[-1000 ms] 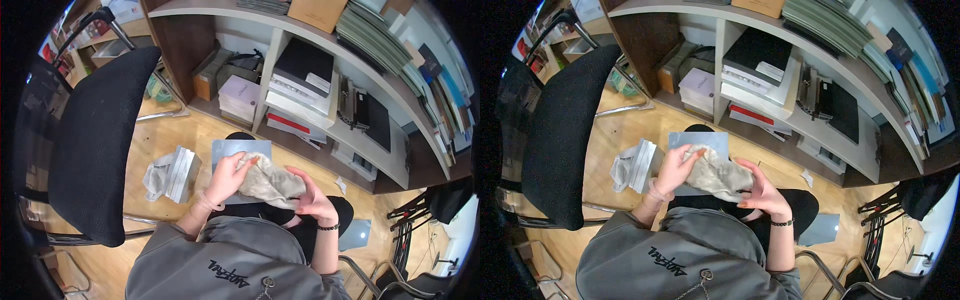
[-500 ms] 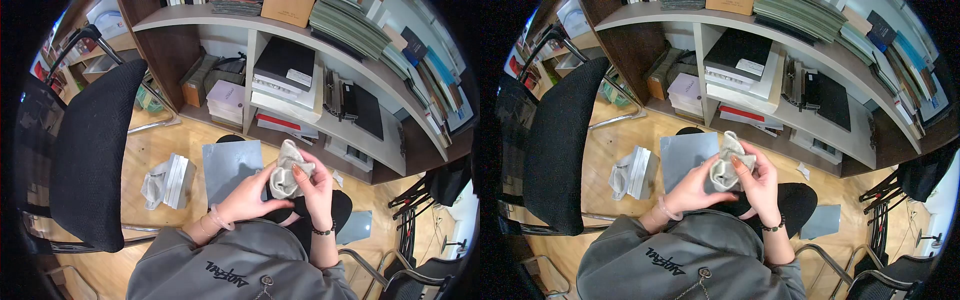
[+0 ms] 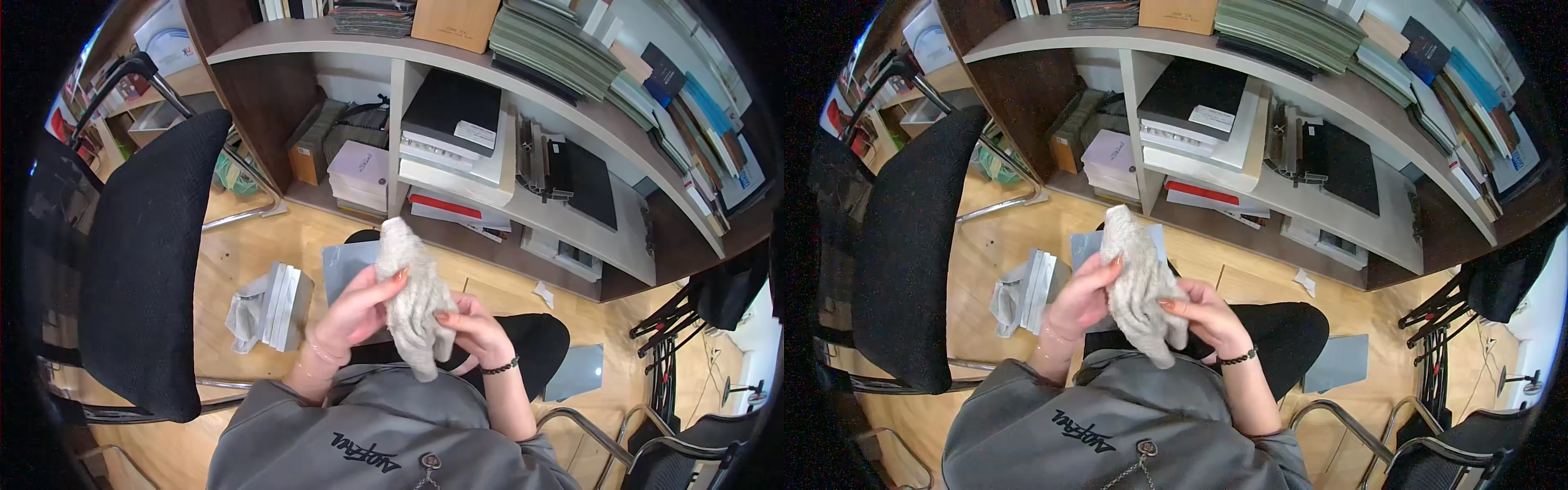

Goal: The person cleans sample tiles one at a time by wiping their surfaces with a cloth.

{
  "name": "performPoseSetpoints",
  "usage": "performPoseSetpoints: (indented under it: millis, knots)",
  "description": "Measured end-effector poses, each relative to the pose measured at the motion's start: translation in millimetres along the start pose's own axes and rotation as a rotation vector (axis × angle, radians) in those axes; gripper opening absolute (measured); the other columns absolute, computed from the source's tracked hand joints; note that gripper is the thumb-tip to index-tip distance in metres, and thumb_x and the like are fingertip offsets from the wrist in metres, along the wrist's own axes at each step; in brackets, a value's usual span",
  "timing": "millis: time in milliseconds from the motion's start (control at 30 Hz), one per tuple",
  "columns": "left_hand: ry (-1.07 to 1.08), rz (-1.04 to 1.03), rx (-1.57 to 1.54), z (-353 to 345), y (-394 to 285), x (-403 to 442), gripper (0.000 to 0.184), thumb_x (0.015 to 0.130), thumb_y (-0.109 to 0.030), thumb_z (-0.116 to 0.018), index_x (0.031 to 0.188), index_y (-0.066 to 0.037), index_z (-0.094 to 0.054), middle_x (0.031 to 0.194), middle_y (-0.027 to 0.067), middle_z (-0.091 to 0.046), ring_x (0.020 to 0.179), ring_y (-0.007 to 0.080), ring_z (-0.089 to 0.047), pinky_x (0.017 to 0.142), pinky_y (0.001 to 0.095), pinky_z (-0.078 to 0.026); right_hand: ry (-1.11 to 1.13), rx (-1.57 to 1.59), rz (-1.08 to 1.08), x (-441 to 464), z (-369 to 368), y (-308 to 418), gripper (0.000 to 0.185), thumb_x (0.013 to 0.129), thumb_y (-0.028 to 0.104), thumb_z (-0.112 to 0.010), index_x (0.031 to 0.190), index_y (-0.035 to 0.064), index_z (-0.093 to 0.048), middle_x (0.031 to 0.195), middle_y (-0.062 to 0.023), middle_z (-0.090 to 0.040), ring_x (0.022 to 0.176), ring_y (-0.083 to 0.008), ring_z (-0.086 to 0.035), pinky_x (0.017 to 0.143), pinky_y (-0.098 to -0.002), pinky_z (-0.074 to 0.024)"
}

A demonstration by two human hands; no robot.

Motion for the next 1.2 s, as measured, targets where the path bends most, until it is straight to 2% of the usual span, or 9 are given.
performPoseSetpoints:
  millis: [200, 367, 467, 667, 733, 867, 1000, 1133, 1200]
  knots:
    - [-0.121, 0.063, 0.518, 39, 6, -15, 0.050, 0.090, -0.004, -0.056, 0.136, -0.002, -0.037, 0.129, 0.0133, -0.051, 0.120, 0.0230, -0.051, 0.099, 0.0345, -0.042, -0.493, 0.239, 0.336, -24, 9, 23, 0.041, 0.088, 0.011, -0.061, 0.124, -0.0041, -0.049, 0.118, -0.0139, -0.059, 0.106, -0.0222, -0.060, 0.094, -0.0357, -0.0465]
    - [-0.292, 0.269, 0.152, 59, 20, -29, 0.056, 0.085, 0.003, -0.060, 0.136, -0.001, -0.037, 0.130, 0.0144, -0.050, 0.119, 0.0224, -0.051, 0.099, 0.0338, -0.042, -0.574, 0.176, 0.477, -54, 27, 35, 0.043, 0.087, 0.004, -0.061, 0.126, -0.0044, -0.046, 0.119, -0.0138, -0.059, 0.108, -0.0223, -0.059, 0.095, -0.0348, -0.0464]
    - [-0.166, -0.271, 0.228, 49, 13, -25, 0.061, 0.081, 0.007, -0.063, 0.136, -0.005, -0.039, 0.125, 0.0118, -0.054, 0.113, 0.0209, -0.054, 0.096, 0.0334, -0.044, -0.607, 0.001, 0.499, -66, 26, 48, 0.048, 0.084, 0.000, -0.061, 0.128, -0.0045, -0.044, 0.121, -0.0134, -0.058, 0.109, -0.0213, -0.058, 0.096, -0.0341, -0.0459]
    - [-0.196, -0.532, 1.175, 46, -4, -12, 0.053, 0.076, 0.009, -0.064, 0.125, -0.010, -0.054, 0.121, 0.0111, -0.055, 0.110, 0.0248, -0.056, 0.093, 0.0333, -0.045, -0.908, -0.418, 0.800, -61, -17, 67, 0.061, 0.077, -0.007, -0.066, 0.134, -0.0028, -0.042, 0.125, -0.0087, -0.057, 0.111, -0.0169, -0.055, 0.096, -0.0317, -0.0461]
    - [-0.334, -0.599, 1.629, 43, -13, -15, 0.046, 0.073, 0.010, -0.065, 0.115, -0.010, -0.062, 0.117, 0.0114, -0.056, 0.109, 0.0271, -0.056, 0.091, 0.0326, -0.045, -0.872, -0.522, 0.703, -65, -6, 62, 0.058, 0.077, -0.006, -0.067, 0.131, -0.0018, -0.047, 0.124, -0.0088, -0.057, 0.110, -0.0163, -0.055, 0.092, -0.0308, -0.0472]
    - [-0.527, -0.666, 1.626, 32, -27, -24, 0.034, 0.070, 0.008, -0.066, 0.101, -0.004, -0.066, 0.105, 0.0116, -0.061, 0.101, 0.0294, -0.059, 0.087, 0.0311, -0.046, -0.886, -0.836, 0.377, -67, -1, 58, 0.044, 0.075, -0.003, -0.070, 0.118, 0.0006, -0.060, 0.122, -0.0099, -0.059, 0.108, -0.0152, -0.055, 0.082, -0.0289, -0.0493]
    - [-0.372, -0.960, 1.921, 29, -52, -25, 0.025, 0.077, 0.003, -0.065, 0.100, -0.003, -0.063, 0.090, 0.0069, -0.062, 0.084, 0.0189, -0.060, 0.073, 0.0262, -0.047, -1.031, -1.158, 0.161, -69, -10, 73, 0.026, 0.074, -0.001, -0.071, 0.100, 0.0007, -0.069, 0.117, -0.0124, -0.061, 0.104, -0.0156, -0.056, 0.073, -0.0287, -0.0484]
    - [-0.258, -0.355, 0.771, 68, -45, -21, 0.012, 0.084, -0.003, -0.064, 0.095, -0.003, -0.059, 0.082, 0.0027, -0.062, 0.077, 0.0082, -0.058, 0.067, 0.0221, -0.047, -0.976, -1.352, 0.368, -61, 18, 75, 0.017, 0.075, 0.004, -0.072, 0.092, 0.0005, -0.069, 0.113, -0.0126, -0.062, 0.100, -0.0173, -0.059, 0.072, -0.0292, -0.0473]
    - [-0.353, -0.334, 0.847, 67, -36, -18, 0.010, 0.086, -0.003, -0.062, 0.095, -0.003, -0.058, 0.085, 0.0023, -0.063, 0.079, 0.0064, -0.058, 0.067, 0.0230, -0.047, -0.896, -1.338, 0.550, -48, 46, 62, 0.021, 0.078, 0.011, -0.072, 0.096, 0.0014, -0.067, 0.112, -0.0100, -0.063, 0.097, -0.0193, -0.060, 0.075, -0.0291, -0.0478]
Point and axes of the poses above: each hand's wrist, its own x-axis towards the middle knuckle, its own z-axis out of the back of the hand, y = z × x, the point moved 2 cm from there along x, towards the middle knuckle
